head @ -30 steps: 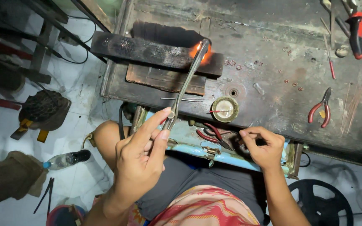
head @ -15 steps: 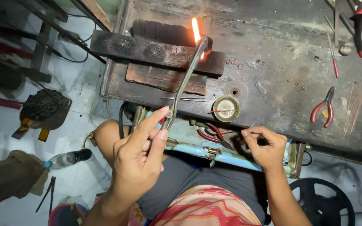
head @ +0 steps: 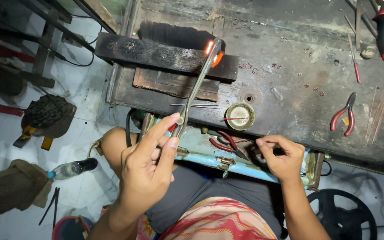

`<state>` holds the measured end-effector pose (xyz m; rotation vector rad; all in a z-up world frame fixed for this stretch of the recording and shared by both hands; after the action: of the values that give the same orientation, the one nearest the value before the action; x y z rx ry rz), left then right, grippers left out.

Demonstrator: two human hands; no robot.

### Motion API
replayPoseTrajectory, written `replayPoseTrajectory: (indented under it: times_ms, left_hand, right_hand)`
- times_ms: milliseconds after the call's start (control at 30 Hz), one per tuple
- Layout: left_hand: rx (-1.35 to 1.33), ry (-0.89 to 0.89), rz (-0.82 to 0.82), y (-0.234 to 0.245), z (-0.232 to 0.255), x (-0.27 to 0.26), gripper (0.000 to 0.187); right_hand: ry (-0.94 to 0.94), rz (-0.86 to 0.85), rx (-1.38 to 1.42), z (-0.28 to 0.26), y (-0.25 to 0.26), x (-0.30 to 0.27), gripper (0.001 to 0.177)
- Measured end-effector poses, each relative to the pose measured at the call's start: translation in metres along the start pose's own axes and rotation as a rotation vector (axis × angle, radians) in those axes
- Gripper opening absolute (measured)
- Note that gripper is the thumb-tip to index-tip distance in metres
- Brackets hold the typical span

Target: Soldering small metal rings on a jewelry workbench using a torch and tweezers

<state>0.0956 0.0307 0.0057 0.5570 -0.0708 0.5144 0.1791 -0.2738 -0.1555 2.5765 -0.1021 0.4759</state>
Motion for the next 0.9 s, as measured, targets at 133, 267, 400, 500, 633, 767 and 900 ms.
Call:
replayPoseTrajectory:
  times_ms: [133,267,400,500,633,767,900]
  left_hand:
    - [-0.039,0.023,-0.004,0.001,0.000,-0.002,0.036]
    - [-0.045,0.006,-0.007,-0.003,-0.002,0.001,0.037]
    - [-0.025,0.031,0.005,-0.004,-0.006,0.002,0.037]
    - [-0.009,0.012,0.006,-0.001,-0.002,0.003,0.037]
    - [-0.003,-0.022,0.004,0.001,0.002,0.002,0.036]
    - [-0.001,0.030,-0.008,-0.005,-0.007,0.004,0.037]
    - [-0.014,0.061,-0.020,-0.008,-0.010,0.006,0.037]
  right_hand:
    - [-0.001,-0.008,0.021,-0.008,-0.001,0.002,0.009]
    - [-0.008,-0.014,0.049,-0.012,-0.002,0.004,0.010]
    - [-0.002,0.003,0.017,-0.001,0.000,0.001,0.009]
    - [0.007,0.008,0.018,-0.004,0.000,0.001,0.009]
    - [-0.011,0.005,0.021,-0.004,0.000,0.001,0.009]
    - [-0.005,-0.003,0.014,-0.005,0.000,0.002,0.008]
    - [-0.006,0.003,0.019,-0.004,0.000,0.002,0.009]
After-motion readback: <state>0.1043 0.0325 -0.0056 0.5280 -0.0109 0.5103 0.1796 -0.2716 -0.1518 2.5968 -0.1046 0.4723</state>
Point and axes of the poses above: each hand's wrist, its own x-axis towards the middle knuckle, its own y-axis out of the back of the hand, z = x × y, the point moved 9 cm from there along x, towards the middle knuckle, and after that the axes turned 12 degrees about z, right-handed, at the moved point
